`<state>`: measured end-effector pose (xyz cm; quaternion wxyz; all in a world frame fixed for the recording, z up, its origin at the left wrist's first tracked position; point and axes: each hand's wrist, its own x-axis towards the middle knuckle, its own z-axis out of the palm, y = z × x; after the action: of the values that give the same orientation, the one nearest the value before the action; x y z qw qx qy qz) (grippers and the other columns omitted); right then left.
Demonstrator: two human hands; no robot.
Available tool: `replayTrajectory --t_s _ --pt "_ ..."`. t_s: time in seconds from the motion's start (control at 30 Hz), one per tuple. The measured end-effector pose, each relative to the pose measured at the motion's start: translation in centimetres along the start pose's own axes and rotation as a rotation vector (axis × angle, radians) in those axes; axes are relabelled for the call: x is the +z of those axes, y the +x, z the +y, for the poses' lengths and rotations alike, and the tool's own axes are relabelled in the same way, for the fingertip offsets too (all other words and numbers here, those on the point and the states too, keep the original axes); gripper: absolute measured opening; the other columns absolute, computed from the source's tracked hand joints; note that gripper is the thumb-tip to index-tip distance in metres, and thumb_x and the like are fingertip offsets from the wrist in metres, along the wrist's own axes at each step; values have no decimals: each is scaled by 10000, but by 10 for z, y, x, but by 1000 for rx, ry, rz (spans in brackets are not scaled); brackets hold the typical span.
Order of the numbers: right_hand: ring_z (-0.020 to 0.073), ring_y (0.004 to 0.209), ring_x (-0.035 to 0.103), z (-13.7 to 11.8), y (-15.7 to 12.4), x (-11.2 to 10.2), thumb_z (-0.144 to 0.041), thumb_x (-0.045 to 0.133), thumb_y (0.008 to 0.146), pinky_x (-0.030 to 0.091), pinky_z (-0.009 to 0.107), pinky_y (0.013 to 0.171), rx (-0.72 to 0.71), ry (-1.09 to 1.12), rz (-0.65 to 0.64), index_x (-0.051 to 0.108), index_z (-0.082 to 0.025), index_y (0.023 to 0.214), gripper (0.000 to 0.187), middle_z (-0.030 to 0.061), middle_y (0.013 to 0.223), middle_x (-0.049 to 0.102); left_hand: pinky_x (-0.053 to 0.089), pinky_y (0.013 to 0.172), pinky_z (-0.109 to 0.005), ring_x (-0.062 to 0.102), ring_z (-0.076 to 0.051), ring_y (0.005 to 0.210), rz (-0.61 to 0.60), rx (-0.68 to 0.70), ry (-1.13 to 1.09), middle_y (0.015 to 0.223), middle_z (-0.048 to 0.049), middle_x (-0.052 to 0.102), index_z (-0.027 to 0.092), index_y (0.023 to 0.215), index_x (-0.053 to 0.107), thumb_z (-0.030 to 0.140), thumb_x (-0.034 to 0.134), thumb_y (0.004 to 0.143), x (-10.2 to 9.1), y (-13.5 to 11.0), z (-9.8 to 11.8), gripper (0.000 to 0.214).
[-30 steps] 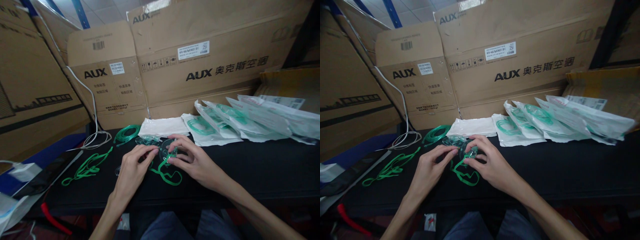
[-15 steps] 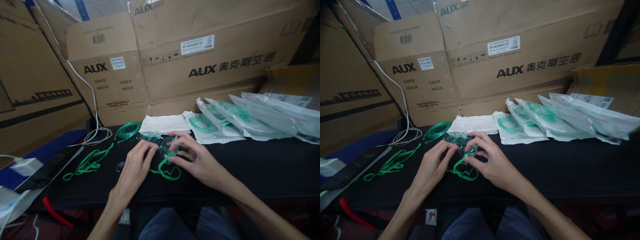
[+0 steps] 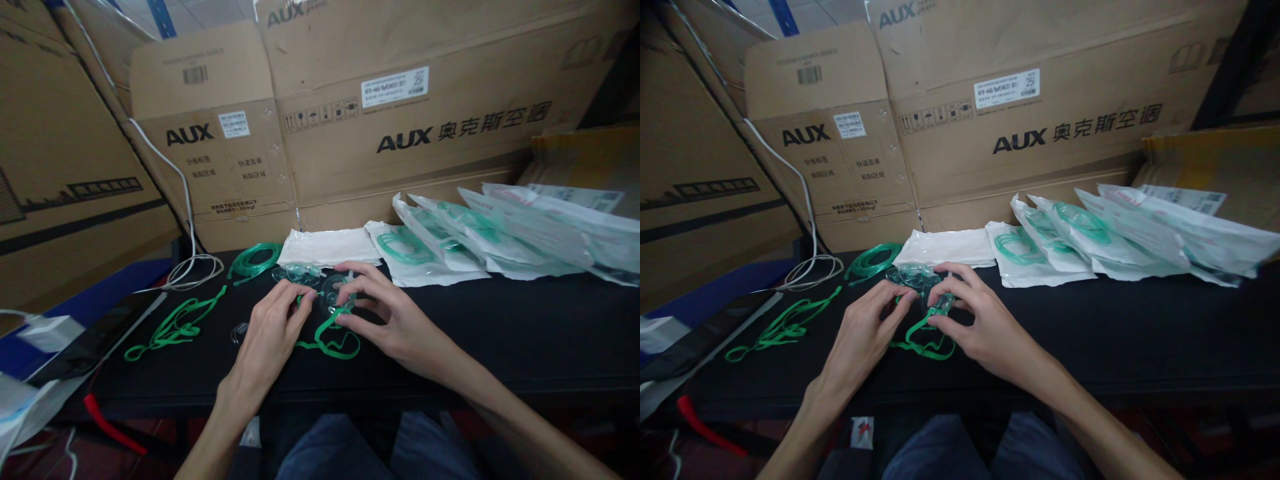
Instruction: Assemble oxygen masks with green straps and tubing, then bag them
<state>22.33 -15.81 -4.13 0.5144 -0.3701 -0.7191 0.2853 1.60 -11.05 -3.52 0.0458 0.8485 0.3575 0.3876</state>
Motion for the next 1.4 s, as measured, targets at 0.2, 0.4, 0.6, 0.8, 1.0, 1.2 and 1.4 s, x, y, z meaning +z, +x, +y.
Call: replayTrajectory --t_s 0.2,0.4,0.6,0.8,1.0,1.2,1.4 --pt "227 1380 469 1 1 1 -116 653 896 450 391 1109 -140 -199 -36 637 -235 951 132 101 1414 493 494 790 -224 631 -127 786 18 48 3 879 0 657 179 956 689 181 595 976 2 -3 0 97" --pt "216 1377 480 -1 1 0 -113 666 885 379 380 1154 -193 -259 -48 656 -225 922 118 105 1432 505 504 852 -221 677 -138 886 12 46 -60 958 -9 712 187 983 715 155 630 952 1 -4 -3 95" --pt "202 1277 577 -10 0 -2 -211 642 930 442 351 1095 -94 -54 -59 664 -218 910 31 87 1328 615 516 839 -254 681 -155 878 -40 35 -38 960 -3 703 207 951 695 174 640 948 2 -2 -3 64" --pt "200 999 733 -1 5 -3 -325 605 951 585 315 870 134 203 110 636 -191 966 138 92 1112 718 534 865 -295 667 -164 924 -68 157 -27 994 -25 687 207 1026 662 208 585 988 2 -4 0 86" --pt "212 990 717 5 5 -1 -313 627 910 597 337 876 201 75 11 740 -176 930 179 77 1027 751 541 877 -295 648 -159 959 -97 275 3 1031 -38 665 203 1073 640 195 572 995 1 -4 2 104" --pt "215 988 722 6 4 -1 -285 664 876 591 348 899 209 114 -43 767 -181 895 148 79 1050 752 525 845 -263 630 -142 928 -108 302 26 1023 -35 629 197 1073 640 175 553 1001 0 -6 2 115" --pt "193 1005 713 6 5 -1 -256 659 888 581 318 904 184 91 -35 755 -186 843 128 76 1090 729 488 871 -298 615 -152 962 -112 290 35 1060 -32 636 221 1069 654 189 574 996 1 -7 1 113"
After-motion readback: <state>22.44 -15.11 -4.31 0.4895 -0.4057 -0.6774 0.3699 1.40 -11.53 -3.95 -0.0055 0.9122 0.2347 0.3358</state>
